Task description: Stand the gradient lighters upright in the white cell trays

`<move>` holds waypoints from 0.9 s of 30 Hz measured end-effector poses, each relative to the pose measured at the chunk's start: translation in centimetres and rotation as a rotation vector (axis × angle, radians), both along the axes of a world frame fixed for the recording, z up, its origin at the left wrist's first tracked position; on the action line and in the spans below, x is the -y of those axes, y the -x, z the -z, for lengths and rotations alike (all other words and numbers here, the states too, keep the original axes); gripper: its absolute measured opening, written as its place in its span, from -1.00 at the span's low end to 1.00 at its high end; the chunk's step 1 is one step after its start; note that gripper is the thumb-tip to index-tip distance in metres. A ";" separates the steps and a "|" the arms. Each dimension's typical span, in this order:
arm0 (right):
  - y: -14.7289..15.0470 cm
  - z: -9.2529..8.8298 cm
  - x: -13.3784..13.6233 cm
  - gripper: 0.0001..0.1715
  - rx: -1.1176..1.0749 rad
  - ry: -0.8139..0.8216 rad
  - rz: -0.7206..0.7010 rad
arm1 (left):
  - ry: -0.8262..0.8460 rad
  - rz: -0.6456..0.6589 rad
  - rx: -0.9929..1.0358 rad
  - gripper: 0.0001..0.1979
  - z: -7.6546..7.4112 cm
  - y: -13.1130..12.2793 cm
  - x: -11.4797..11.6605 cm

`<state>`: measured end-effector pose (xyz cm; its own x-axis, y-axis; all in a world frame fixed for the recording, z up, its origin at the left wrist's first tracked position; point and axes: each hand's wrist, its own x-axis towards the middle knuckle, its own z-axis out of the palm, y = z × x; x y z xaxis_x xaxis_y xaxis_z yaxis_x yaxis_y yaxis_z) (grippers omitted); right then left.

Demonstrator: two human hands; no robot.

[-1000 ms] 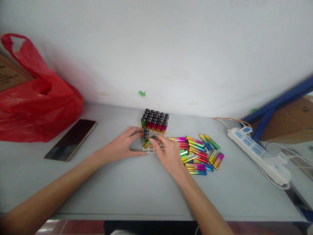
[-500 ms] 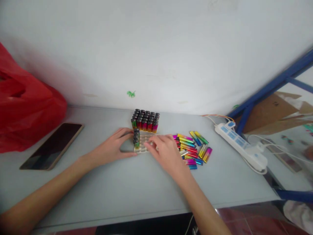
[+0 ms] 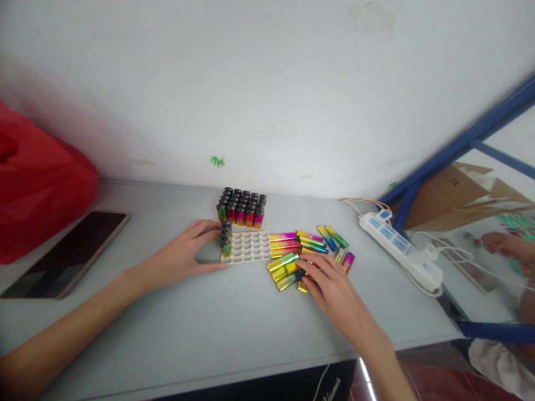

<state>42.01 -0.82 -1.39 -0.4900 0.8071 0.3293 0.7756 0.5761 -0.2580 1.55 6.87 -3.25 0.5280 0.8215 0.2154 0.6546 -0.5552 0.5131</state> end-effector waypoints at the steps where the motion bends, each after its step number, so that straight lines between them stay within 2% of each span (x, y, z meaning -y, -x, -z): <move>1: 0.0 0.2 -0.3 -0.63 -0.004 0.000 0.007 | -0.001 -0.003 0.004 -0.29 0.0 0.0 0.0; 6: 0.3 0.4 -1.3 -0.73 -0.118 -0.022 0.029 | -0.003 -0.010 0.019 -0.31 0.0 0.1 0.0; 9: 0.9 -0.4 -1.5 -0.72 -0.285 -0.009 0.129 | -0.003 -0.008 0.033 -0.31 0.1 0.2 0.0; 13: 3.1 -1.8 -2.7 -0.58 -0.569 0.128 0.302 | -0.013 -0.014 0.048 -0.33 0.2 0.2 -0.1; 16: 5.8 -2.7 -4.5 -0.50 -0.829 0.284 0.324 | -0.025 -0.017 0.052 -0.32 0.4 0.2 -0.1; 20: 9.6 -3.5 -6.8 -0.39 -1.076 0.511 0.254 | -0.045 -0.002 0.054 -0.31 0.6 0.3 -0.1; 25: 13.3 -4.4 -8.3 -0.34 -1.148 0.832 -0.073 | -0.045 0.002 0.062 -0.34 0.3 0.2 0.0; 27: 14.3 -4.5 -8.5 -0.32 -1.162 0.906 -0.094 | -0.036 0.001 0.067 -0.34 0.1 0.1 0.1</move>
